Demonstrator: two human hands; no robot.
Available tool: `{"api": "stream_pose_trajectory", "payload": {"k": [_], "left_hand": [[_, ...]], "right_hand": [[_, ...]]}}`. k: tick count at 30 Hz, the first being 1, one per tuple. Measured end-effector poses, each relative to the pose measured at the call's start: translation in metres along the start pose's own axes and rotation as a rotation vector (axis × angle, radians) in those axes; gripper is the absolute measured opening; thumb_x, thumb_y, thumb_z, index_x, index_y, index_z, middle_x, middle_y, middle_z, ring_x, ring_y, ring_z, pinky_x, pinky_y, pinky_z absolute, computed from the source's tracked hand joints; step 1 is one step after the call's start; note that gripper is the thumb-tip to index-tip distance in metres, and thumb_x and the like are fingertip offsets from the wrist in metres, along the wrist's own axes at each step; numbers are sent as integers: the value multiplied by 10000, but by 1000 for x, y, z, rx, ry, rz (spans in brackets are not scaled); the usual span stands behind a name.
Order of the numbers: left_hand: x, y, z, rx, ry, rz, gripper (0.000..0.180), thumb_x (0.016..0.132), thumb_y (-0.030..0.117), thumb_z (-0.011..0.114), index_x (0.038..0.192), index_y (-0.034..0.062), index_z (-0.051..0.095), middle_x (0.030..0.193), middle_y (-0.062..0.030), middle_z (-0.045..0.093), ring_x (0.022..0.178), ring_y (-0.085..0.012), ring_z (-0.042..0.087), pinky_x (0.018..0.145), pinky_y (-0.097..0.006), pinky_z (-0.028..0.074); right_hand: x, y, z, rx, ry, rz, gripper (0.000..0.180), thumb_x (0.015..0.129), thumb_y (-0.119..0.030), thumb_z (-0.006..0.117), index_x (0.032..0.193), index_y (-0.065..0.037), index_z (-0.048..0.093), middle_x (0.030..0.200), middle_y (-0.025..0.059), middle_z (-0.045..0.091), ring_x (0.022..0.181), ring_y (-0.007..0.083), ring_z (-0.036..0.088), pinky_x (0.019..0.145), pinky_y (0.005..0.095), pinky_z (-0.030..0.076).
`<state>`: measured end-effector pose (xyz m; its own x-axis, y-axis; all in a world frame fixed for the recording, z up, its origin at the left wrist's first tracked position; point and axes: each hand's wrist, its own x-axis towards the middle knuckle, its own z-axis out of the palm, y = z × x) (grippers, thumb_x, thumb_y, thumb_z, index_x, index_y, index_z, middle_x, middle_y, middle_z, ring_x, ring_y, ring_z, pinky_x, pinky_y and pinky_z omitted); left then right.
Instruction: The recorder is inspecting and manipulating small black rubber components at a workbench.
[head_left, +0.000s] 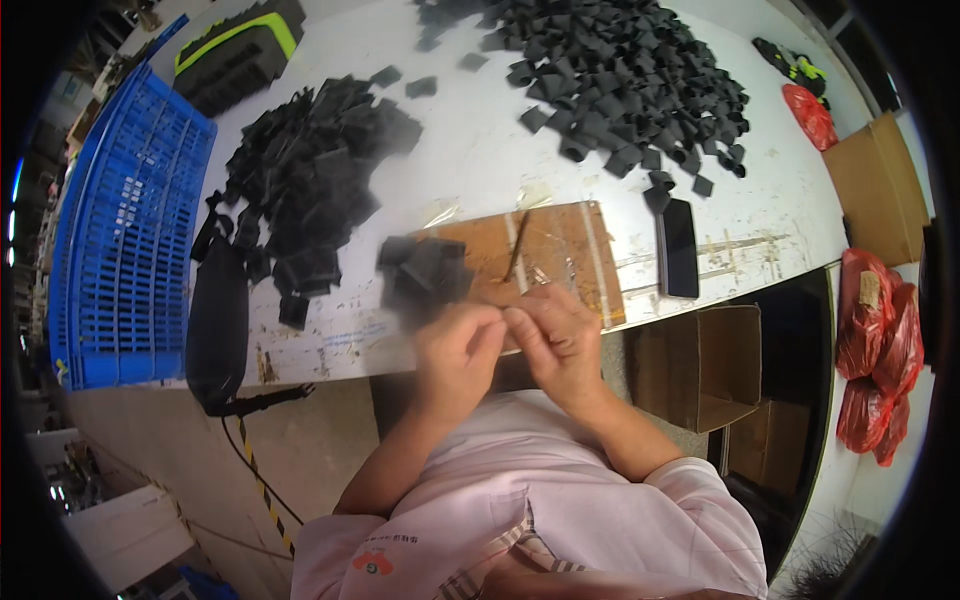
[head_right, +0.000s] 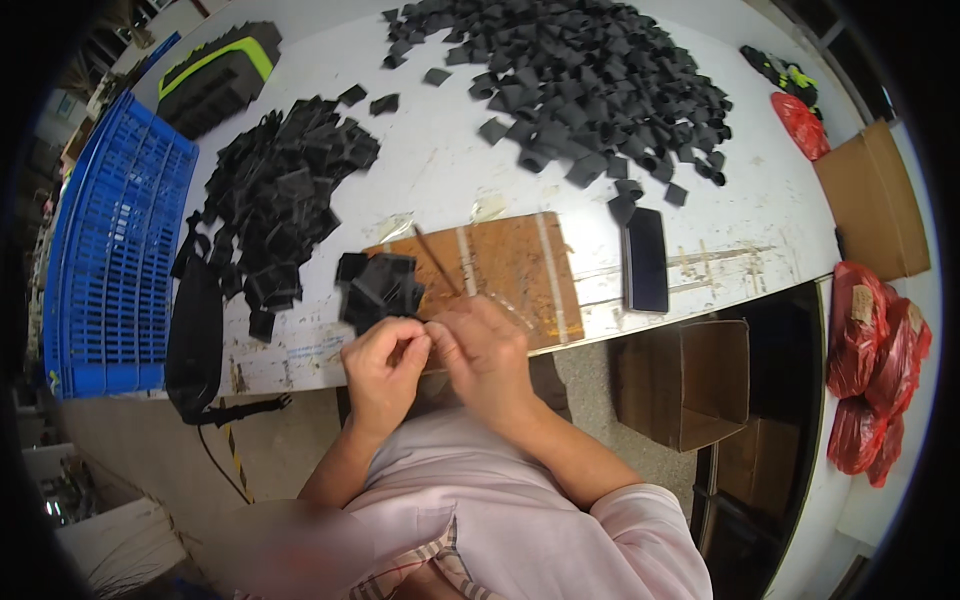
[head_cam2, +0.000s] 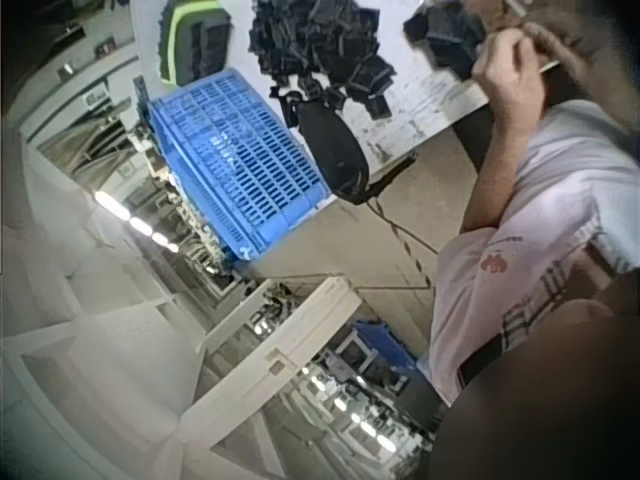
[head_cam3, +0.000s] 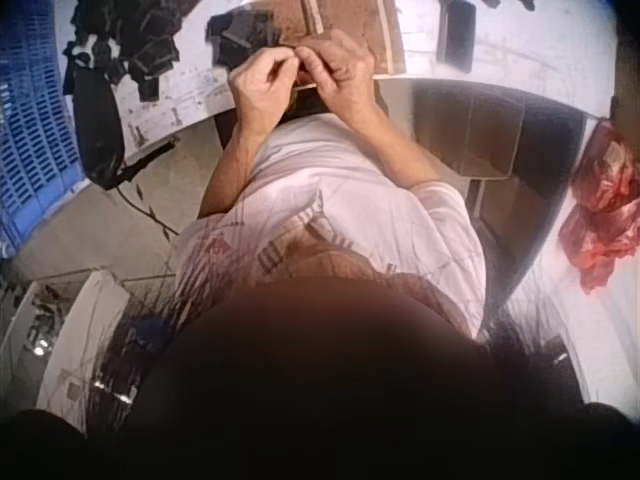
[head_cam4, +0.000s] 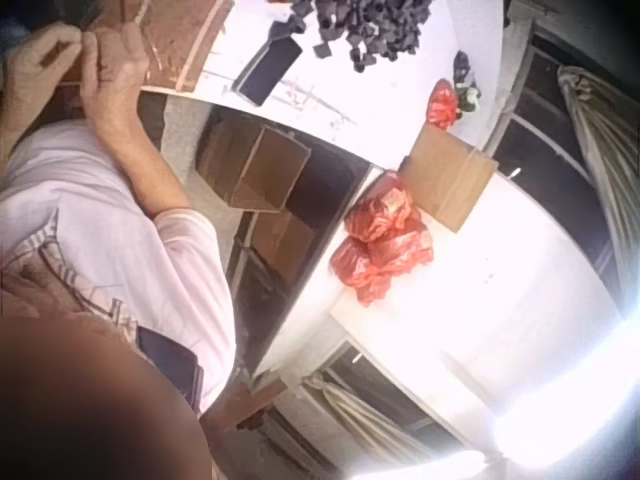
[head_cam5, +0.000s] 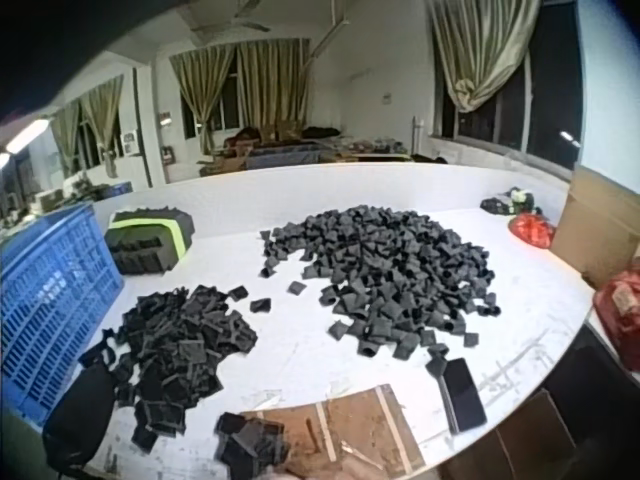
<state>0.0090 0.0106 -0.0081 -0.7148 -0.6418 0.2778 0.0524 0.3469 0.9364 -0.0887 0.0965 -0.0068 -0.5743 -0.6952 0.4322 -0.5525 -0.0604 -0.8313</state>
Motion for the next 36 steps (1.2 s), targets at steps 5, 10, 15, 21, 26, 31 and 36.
{"api": "stream_pose_trajectory", "payload": {"k": [5, 10, 15, 21, 26, 31, 36], "left_hand": [[-7, -17, 20, 207, 290, 81, 120, 712, -106, 572, 795, -22, 550, 659, -60, 568, 460, -73, 485, 400, -206, 392], [14, 5, 5, -1062, 68, -618, 117, 777, -66, 496, 877, -8, 513, 687, -30, 518, 376, -30, 330, 346, -176, 266], [17, 11, 11, -386, 174, -352, 152, 756, -70, 515, 898, -18, 505, 763, -33, 527, 452, -13, 385, 398, -157, 289], [34, 18, 5, -768, 200, -441, 202, 780, -59, 471, 982, -49, 488, 845, -142, 582, 400, -37, 418, 335, -181, 294], [59, 34, -19, -1829, -229, -598, 186, 826, -20, 392, 991, -28, 478, 770, -116, 567, 320, -44, 318, 309, -183, 241], [61, 8, -13, -1589, -100, -659, 184, 861, 1, 382, 1020, -10, 475, 719, -60, 542, 328, -38, 307, 316, -178, 216], [67, 17, -15, -1648, -140, -632, 180, 855, 2, 408, 1019, 10, 481, 719, -51, 540, 341, -33, 298, 333, -177, 230]], "right_hand": [[-2, -1, 8, -287, 5, -42, 190, 651, 2, 626, 836, -8, 583, 765, 126, 524, 628, 297, 554, 523, 360, 453], [-1, 14, 1, 100, 116, 258, 139, 671, -15, 635, 801, 11, 591, 717, 85, 548, 606, 177, 548, 497, 278, 432], [15, 11, -19, 1149, -160, 862, 51, 805, -86, 585, 767, -54, 596, 665, -31, 526, 514, 34, 399, 471, 169, 308], [41, -16, -31, 1010, -305, 769, 184, 871, -203, 511, 735, -80, 521, 642, -60, 455, 532, 16, 355, 467, 167, 275], [93, -33, -39, 822, -413, 532, 228, 875, -257, 516, 730, -82, 527, 616, -70, 431, 537, 7, 333, 466, 168, 253], [80, 8, -28, 898, -442, 541, 289, 846, -349, 545, 720, -91, 513, 621, -63, 407, 520, 21, 320, 453, 155, 258], [94, 0, -29, 904, -407, 571, 275, 845, -328, 553, 714, -89, 520, 626, -59, 416, 525, 26, 340, 451, 164, 272]]}}
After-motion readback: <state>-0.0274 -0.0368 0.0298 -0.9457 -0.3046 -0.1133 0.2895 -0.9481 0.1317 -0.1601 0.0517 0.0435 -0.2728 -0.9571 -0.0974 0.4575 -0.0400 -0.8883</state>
